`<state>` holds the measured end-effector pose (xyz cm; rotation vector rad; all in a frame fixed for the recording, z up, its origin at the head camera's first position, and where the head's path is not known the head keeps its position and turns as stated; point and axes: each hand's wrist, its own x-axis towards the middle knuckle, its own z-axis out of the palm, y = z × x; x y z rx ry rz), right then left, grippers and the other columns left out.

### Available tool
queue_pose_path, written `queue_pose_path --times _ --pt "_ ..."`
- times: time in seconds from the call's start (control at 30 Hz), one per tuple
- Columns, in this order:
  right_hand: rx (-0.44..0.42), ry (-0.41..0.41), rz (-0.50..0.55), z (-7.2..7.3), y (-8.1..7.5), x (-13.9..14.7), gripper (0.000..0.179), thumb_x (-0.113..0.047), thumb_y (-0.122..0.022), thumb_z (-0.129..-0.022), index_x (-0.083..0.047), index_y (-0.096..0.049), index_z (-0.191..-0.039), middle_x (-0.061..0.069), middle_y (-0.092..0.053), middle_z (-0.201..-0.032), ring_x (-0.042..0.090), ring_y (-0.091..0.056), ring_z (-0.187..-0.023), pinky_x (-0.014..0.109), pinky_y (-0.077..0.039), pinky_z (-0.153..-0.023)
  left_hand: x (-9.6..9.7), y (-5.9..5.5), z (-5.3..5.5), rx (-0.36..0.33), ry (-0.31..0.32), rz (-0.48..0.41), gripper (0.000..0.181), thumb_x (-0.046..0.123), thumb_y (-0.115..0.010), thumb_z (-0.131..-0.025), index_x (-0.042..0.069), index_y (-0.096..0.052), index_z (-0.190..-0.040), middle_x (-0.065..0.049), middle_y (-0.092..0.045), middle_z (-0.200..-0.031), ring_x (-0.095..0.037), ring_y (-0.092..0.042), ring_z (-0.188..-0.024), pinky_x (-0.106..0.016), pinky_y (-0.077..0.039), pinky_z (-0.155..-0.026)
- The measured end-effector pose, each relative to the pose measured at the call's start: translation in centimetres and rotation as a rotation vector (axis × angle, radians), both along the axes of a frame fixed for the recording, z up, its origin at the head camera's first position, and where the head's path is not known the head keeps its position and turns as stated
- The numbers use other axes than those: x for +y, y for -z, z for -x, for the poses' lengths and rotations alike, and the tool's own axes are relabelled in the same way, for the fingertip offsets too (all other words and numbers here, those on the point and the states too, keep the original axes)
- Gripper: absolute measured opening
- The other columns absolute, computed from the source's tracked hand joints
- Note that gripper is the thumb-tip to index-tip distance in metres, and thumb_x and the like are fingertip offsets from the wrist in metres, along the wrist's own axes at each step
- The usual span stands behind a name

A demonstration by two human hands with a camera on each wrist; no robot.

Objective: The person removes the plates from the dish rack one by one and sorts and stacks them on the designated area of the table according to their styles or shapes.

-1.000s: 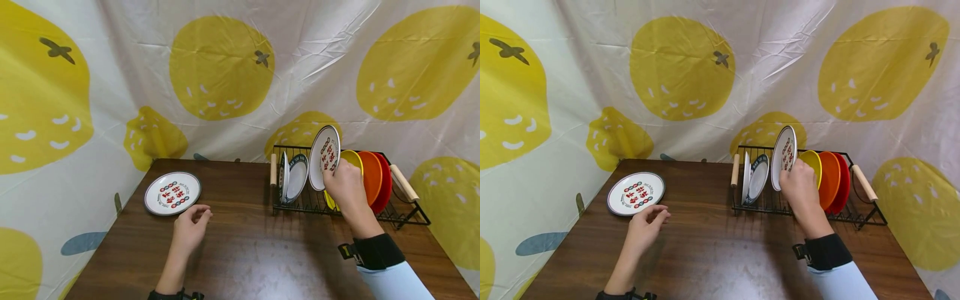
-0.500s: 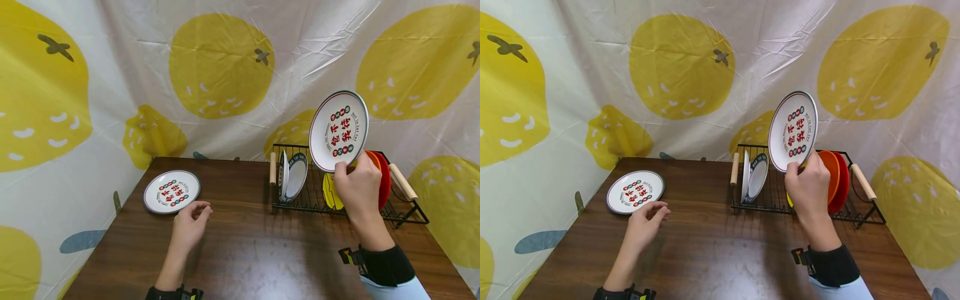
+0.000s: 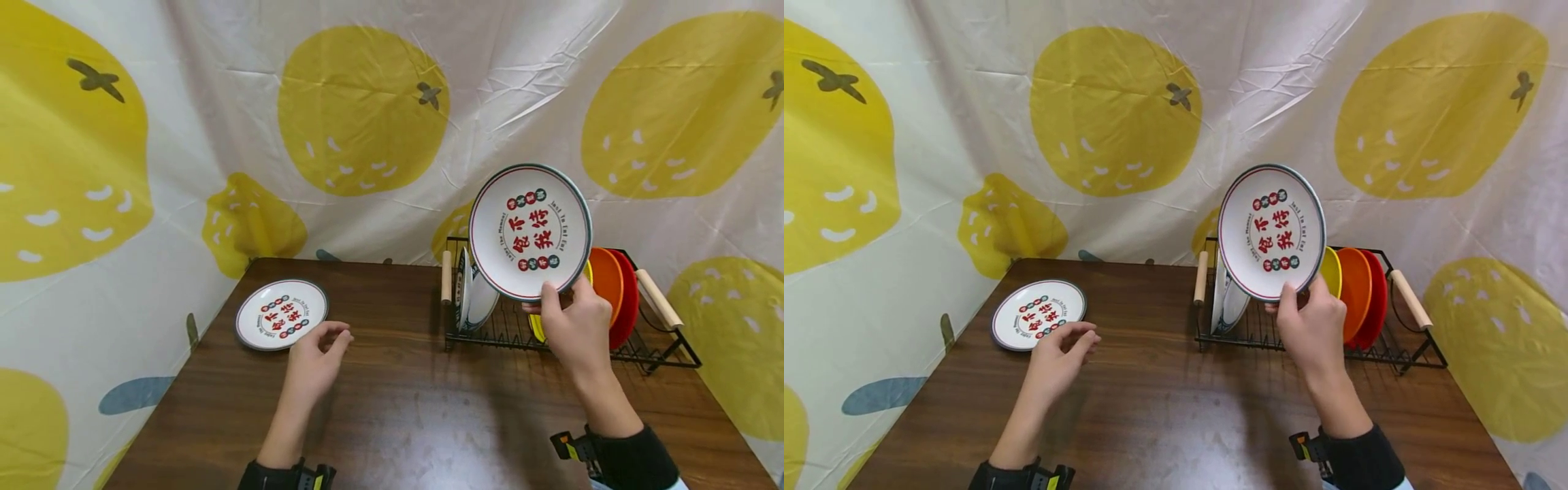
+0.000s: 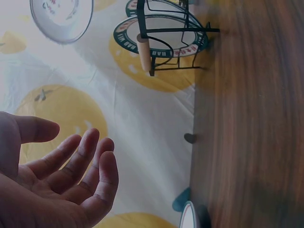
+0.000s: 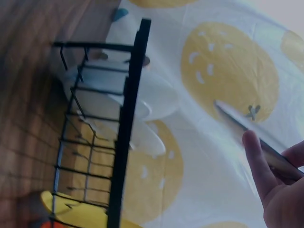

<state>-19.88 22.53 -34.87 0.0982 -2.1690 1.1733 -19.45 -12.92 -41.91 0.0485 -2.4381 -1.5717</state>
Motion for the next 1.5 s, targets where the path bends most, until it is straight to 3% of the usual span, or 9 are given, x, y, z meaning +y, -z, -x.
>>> queue_pose_path --times 0.23,0.67,0.9,1.07,1.23,1.4,1.5 --pt "-0.084 -0.146 0.165 -0.8 1.4 -1.0 0.035 -0.008 -0.058 -0.108 0.001 -0.058 -0.142 0.026 -0.077 -0.113 0.0 -0.075 -0.069 0.019 -0.064 -0.067 0.7 -0.4 0.4 0.002 0.023 0.001 0.017 0.015 -0.069 -0.102 0.005 -0.077 -0.114 -0.014 -0.081 -0.105 -0.017 -0.073 -0.092 -0.02 -0.055 -0.075" --pt "-0.141 -0.264 0.302 -2.0 4.1 -2.8 0.034 -0.001 -0.057 -0.108 0.003 -0.057 -0.141 0.032 -0.073 -0.115 0.011 -0.077 -0.069 0.033 -0.068 -0.069 2.3 -1.1 0.6 0.038 0.102 -0.034 0.018 0.015 -0.071 -0.102 0.007 -0.076 -0.118 -0.01 -0.08 -0.107 -0.021 -0.075 -0.102 -0.027 -0.059 -0.092" --pt "-0.23 -0.354 0.398 -2.5 5.5 -3.9 0.032 0.001 -0.054 -0.108 0.009 -0.055 -0.139 0.039 -0.07 -0.116 0.016 -0.077 -0.068 0.035 -0.069 -0.069 3.4 -1.4 0.5 0.051 0.218 -0.191 0.029 0.01 -0.068 -0.103 0.001 -0.068 -0.131 -0.021 -0.077 -0.121 -0.033 -0.077 -0.105 -0.025 -0.065 -0.084" --pt "-0.312 -0.37 0.445 -2.7 6.3 -4.4 0.031 0.004 -0.054 -0.106 0.01 -0.055 -0.137 0.039 -0.07 -0.116 0.017 -0.076 -0.067 0.035 -0.069 -0.069 3.9 -1.3 0.5 0.031 0.254 -0.287 0.037 0.006 -0.066 -0.103 0.0 -0.061 -0.14 -0.026 -0.073 -0.127 -0.042 -0.075 -0.109 -0.031 -0.067 -0.084" --pt "-0.359 -0.365 0.447 -3.0 6.9 -4.6 0.031 0.004 -0.056 -0.106 0.01 -0.057 -0.136 0.037 -0.072 -0.115 0.016 -0.074 -0.064 0.034 -0.069 -0.068 4.3 -1.2 0.5 0.012 0.25 -0.318 0.039 0.006 -0.068 -0.102 0.002 -0.06 -0.14 -0.026 -0.074 -0.125 -0.034 -0.077 -0.1 -0.041 -0.069 -0.085" --pt "-0.381 -0.383 0.455 -3.2 7.3 -4.7 0.031 0.003 -0.058 -0.105 0.012 -0.057 -0.134 0.037 -0.073 -0.11 0.015 -0.074 -0.062 0.032 -0.068 -0.065 4.5 -1.1 0.5 -0.001 0.233 -0.29 0.041 0.008 -0.069 -0.101 0.002 -0.06 -0.14 -0.025 -0.077 -0.119 -0.021 -0.076 -0.086 -0.034 -0.068 -0.08" --pt "-0.403 -0.392 0.455 -3.2 7.3 -4.6 0.029 0.005 -0.058 -0.104 0.014 -0.058 -0.132 0.037 -0.074 -0.108 0.015 -0.074 -0.061 0.033 -0.068 -0.065 4.5 -1.1 0.5 0.002 0.224 -0.259 0.041 0.009 -0.069 -0.101 0.002 -0.06 -0.14 -0.024 -0.077 -0.118 -0.022 -0.077 -0.09 -0.035 -0.068 -0.082"
